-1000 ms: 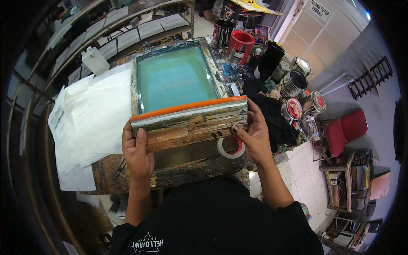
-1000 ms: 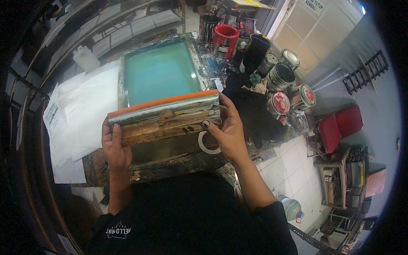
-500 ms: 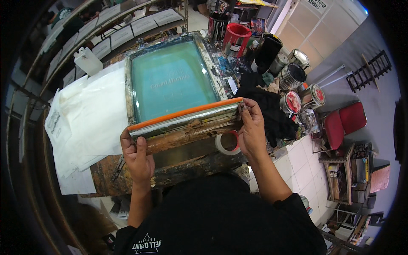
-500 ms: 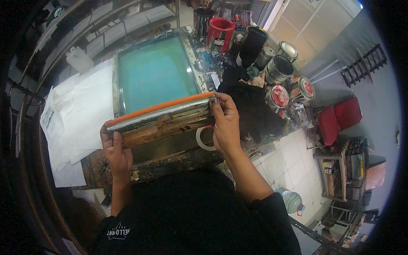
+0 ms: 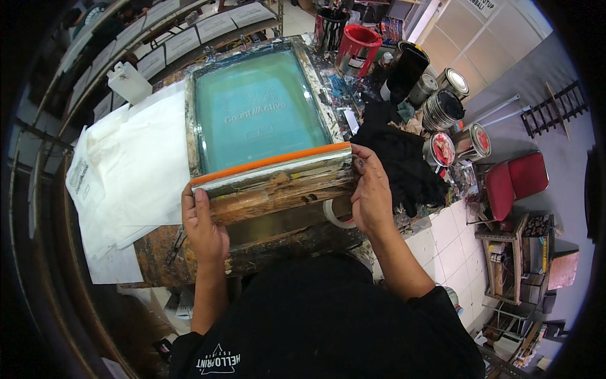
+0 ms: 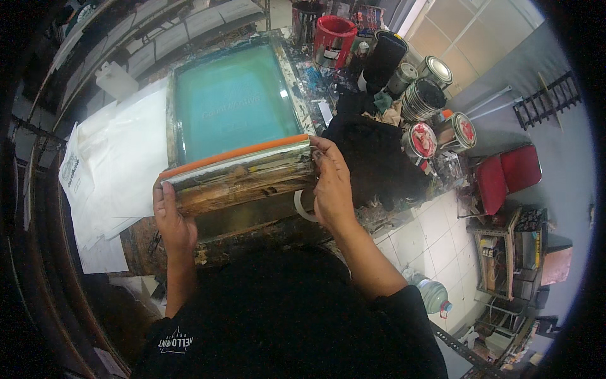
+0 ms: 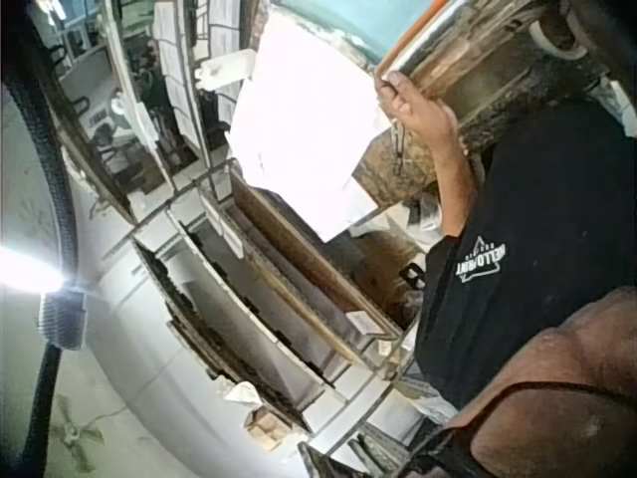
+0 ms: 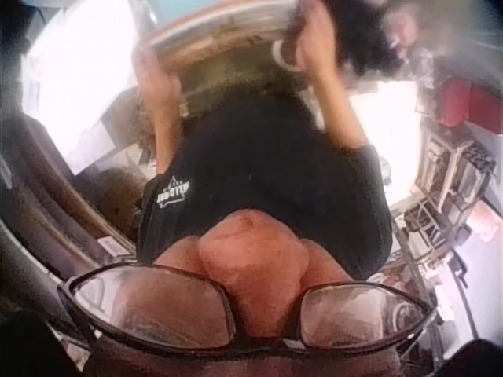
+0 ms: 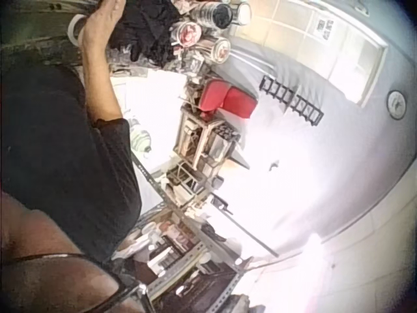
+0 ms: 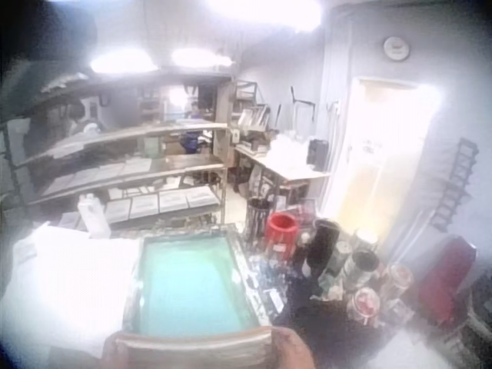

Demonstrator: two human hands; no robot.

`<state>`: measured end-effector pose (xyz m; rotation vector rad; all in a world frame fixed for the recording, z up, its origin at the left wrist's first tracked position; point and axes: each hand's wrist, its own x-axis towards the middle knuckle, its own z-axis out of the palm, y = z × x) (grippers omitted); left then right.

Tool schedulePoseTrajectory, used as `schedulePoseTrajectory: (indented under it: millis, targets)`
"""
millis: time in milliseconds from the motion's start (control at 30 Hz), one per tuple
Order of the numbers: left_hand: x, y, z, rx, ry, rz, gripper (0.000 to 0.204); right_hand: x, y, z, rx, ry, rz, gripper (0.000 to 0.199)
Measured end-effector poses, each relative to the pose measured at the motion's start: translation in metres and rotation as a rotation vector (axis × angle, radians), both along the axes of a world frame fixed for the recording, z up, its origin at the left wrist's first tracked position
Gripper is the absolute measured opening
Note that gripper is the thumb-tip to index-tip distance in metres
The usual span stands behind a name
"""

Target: The person prepares a wooden squeegee for screen printing by applying tape along its edge, trimming the tape with a blade, and then applying black ink to the screen before performing a test print on paper.

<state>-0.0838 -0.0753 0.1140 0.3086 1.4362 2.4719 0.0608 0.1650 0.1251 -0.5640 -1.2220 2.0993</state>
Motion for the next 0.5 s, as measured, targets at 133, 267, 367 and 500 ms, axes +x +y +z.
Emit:
schedulePoseTrajectory:
  millis: [133, 267, 367, 500]
  targets:
    - [-0.001, 0.0, -0.012, -0.092, 0.047, 0.148, 0.032, -0.001, 0.0, -0.015, 0.093, -0.068, 0.042, 0.039]
    - [-0.009, -0.009, -0.044, -0.302, 0.128, 0.259, 0.034, 0.006, 0.008, -0.05, 0.888, -0.428, 0.07, 0.047]
    - [-0.009, -0.017, -0.061, -0.489, 0.175, 0.338, 0.037, 0.001, 0.0, -0.055, 0.836, -0.622, 0.248, 0.053]
    - [-0.01, -0.025, -0.071, -0.712, 0.223, 0.343, 0.042, -0.014, -0.007, -0.069, 0.908, -0.673, 0.274, 0.059]
